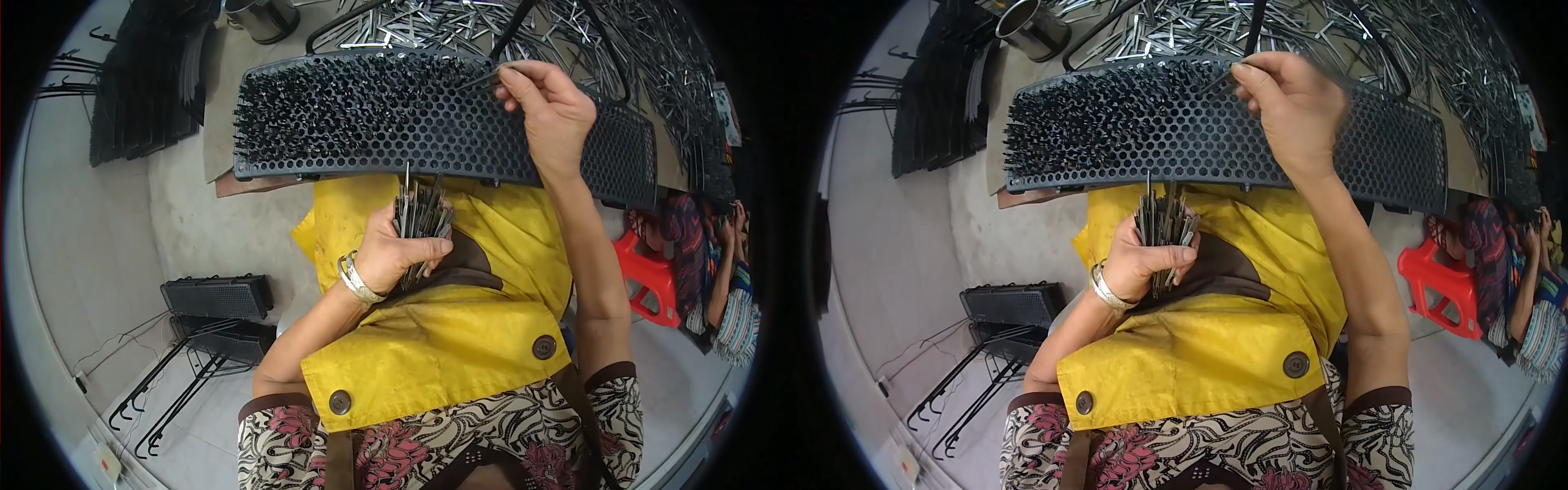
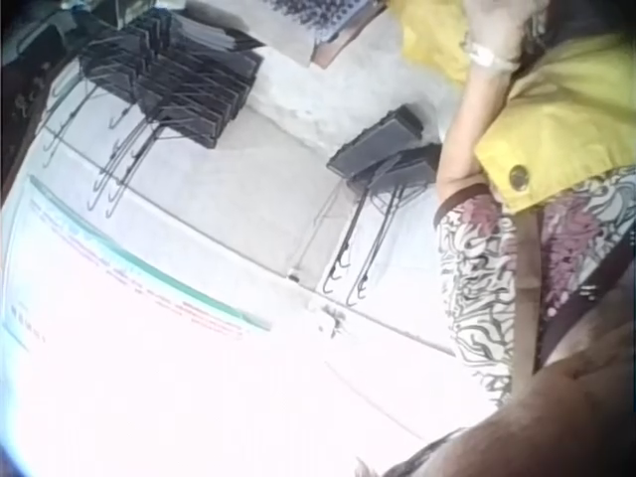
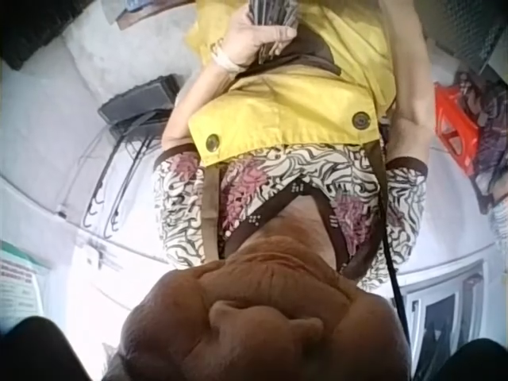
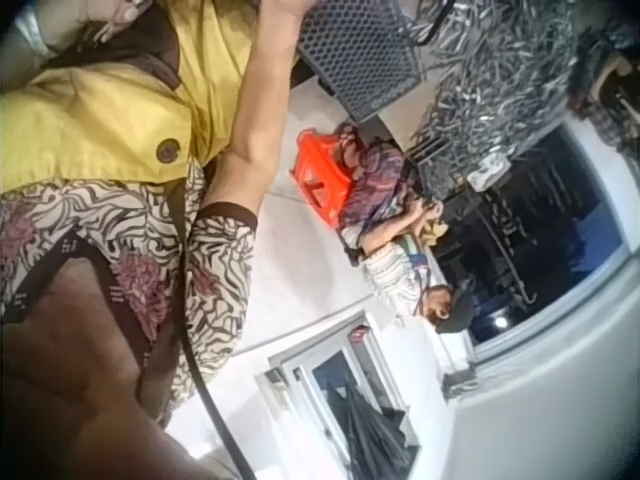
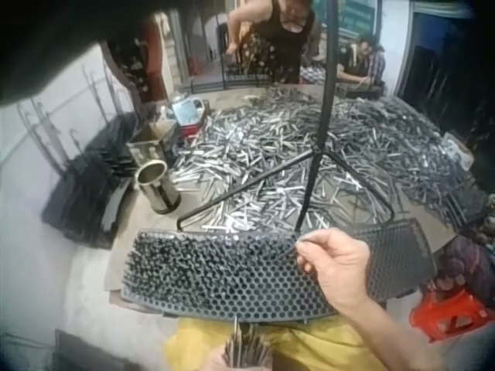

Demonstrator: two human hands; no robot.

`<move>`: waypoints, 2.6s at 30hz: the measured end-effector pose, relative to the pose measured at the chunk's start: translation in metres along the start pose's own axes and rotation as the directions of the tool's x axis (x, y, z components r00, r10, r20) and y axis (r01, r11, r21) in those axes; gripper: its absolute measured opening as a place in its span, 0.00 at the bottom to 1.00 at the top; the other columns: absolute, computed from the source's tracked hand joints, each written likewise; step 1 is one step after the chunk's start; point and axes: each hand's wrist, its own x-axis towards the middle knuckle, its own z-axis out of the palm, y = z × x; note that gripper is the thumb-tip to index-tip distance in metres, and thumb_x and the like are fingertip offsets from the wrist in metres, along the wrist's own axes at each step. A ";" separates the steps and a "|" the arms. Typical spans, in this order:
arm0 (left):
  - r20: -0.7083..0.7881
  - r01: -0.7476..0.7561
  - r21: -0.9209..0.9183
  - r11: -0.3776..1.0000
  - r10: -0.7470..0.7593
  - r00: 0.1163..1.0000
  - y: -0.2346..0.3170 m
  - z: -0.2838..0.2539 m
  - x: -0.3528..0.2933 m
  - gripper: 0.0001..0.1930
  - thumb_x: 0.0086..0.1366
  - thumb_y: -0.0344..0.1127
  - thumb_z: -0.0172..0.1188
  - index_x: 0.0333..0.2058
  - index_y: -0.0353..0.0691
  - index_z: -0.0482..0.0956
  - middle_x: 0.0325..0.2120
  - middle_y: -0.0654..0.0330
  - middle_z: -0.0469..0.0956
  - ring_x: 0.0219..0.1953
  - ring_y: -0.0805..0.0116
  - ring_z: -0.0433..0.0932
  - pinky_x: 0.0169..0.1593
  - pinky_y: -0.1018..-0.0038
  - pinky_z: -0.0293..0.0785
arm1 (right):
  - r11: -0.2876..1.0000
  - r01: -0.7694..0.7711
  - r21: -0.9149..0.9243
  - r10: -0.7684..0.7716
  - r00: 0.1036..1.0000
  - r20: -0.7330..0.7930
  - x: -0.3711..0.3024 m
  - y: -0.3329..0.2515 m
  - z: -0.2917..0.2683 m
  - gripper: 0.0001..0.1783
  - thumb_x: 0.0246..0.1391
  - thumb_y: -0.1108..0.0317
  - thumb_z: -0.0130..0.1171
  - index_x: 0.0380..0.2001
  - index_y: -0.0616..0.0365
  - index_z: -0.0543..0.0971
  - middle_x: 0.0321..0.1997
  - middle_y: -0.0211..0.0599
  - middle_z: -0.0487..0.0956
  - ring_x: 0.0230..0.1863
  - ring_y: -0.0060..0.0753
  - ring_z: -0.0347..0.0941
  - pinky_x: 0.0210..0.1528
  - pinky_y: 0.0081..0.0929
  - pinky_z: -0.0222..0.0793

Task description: Assembling metal components by inserting small metal rods into a perforated grid plate.

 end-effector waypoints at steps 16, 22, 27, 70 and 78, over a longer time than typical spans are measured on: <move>-0.008 0.027 0.011 1.000 -0.027 1.000 -0.001 -0.002 0.001 0.19 0.46 0.20 0.61 0.39 0.36 0.68 0.21 0.58 0.72 0.16 0.73 0.69 0.19 0.79 0.65 | 0.988 0.129 -0.091 -0.095 0.946 0.309 0.027 0.015 -0.007 0.05 0.48 0.76 0.56 0.30 0.64 0.78 0.24 0.28 0.76 0.24 0.14 0.70 0.26 0.10 0.65; -0.016 0.028 -0.004 1.000 -0.028 0.999 -0.002 -0.002 0.000 0.19 0.46 0.20 0.61 0.39 0.36 0.68 0.21 0.58 0.72 0.16 0.72 0.69 0.19 0.79 0.65 | 0.863 0.414 -0.291 -0.336 0.898 0.284 0.022 0.014 0.006 0.05 0.45 0.74 0.59 0.28 0.64 0.78 0.22 0.31 0.76 0.22 0.19 0.71 0.24 0.14 0.65; -0.009 0.025 -0.012 1.000 -0.025 1.000 0.000 0.000 -0.001 0.16 0.48 0.18 0.59 0.38 0.35 0.69 0.21 0.62 0.72 0.16 0.76 0.69 0.19 0.81 0.65 | 0.548 0.660 -0.514 -0.432 0.749 0.502 0.023 0.004 0.012 0.04 0.44 0.74 0.58 0.24 0.65 0.76 0.21 0.41 0.75 0.22 0.39 0.72 0.24 0.27 0.66; 0.111 0.106 -0.213 0.971 -0.084 0.990 -0.001 -0.003 0.000 0.23 0.47 0.20 0.58 0.44 0.36 0.64 0.22 0.55 0.71 0.15 0.69 0.69 0.18 0.76 0.64 | 0.993 -0.017 -0.118 0.005 0.995 -0.096 -0.031 -0.006 -0.019 0.05 0.50 0.76 0.54 0.30 0.67 0.75 0.23 0.32 0.75 0.22 0.16 0.69 0.25 0.12 0.66; 0.098 0.115 -0.217 0.969 -0.095 0.991 -0.002 -0.004 0.001 0.23 0.47 0.20 0.59 0.44 0.37 0.65 0.22 0.55 0.71 0.15 0.69 0.69 0.17 0.76 0.64 | 0.902 0.292 -0.319 -0.329 0.942 -0.068 0.003 0.015 -0.011 0.05 0.49 0.74 0.57 0.30 0.63 0.76 0.23 0.26 0.75 0.22 0.12 0.69 0.25 0.09 0.66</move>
